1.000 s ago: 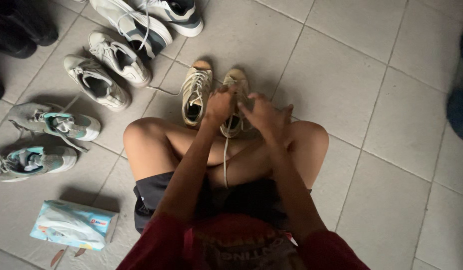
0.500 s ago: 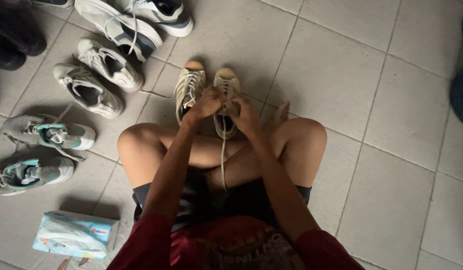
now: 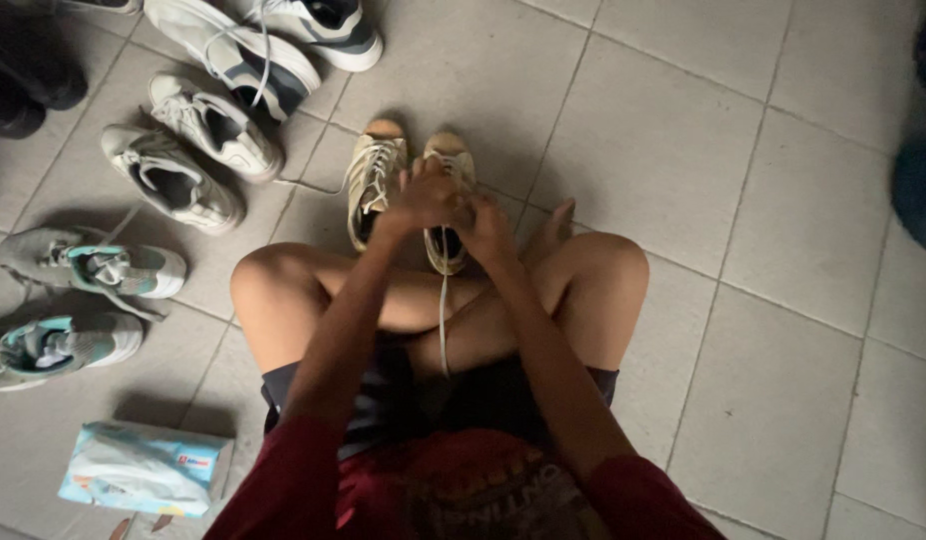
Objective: The person sits cross-legged on a tiled floor and removes the shoelaces from a pair of beige sneakers. They pull the laces out of the eyelets one at a time, then place the removed laces on the floor beside the shoes.
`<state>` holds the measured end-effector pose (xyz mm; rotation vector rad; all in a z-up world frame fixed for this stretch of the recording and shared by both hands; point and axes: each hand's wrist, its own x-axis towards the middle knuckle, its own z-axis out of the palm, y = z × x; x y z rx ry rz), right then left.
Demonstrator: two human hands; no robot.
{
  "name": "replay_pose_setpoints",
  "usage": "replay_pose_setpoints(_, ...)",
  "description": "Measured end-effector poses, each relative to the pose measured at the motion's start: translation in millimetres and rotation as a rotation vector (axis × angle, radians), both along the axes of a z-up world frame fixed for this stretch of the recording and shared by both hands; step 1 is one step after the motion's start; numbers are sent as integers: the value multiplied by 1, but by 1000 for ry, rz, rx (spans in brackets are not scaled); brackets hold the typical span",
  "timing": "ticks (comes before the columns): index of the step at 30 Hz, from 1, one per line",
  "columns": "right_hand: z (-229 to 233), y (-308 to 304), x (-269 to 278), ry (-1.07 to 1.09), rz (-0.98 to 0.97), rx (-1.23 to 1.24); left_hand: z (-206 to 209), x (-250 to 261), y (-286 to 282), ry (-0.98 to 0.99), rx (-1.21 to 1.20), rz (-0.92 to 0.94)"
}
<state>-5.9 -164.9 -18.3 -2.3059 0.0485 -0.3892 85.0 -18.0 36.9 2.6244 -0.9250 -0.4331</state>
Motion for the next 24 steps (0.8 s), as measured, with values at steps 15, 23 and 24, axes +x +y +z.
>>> replay_pose_setpoints(15, -1, -2, 1, 274, -47, -81, -29, -2, -37, -223, 200, 145)
replay_pose_setpoints(23, -8, 0, -2, 34, -11, -151, -33, 16, -40, -327, 356, -38)
replay_pose_setpoints(24, -7, -2, -2, 104, -28, -109, -27, 17, -40, -291, 309, -32)
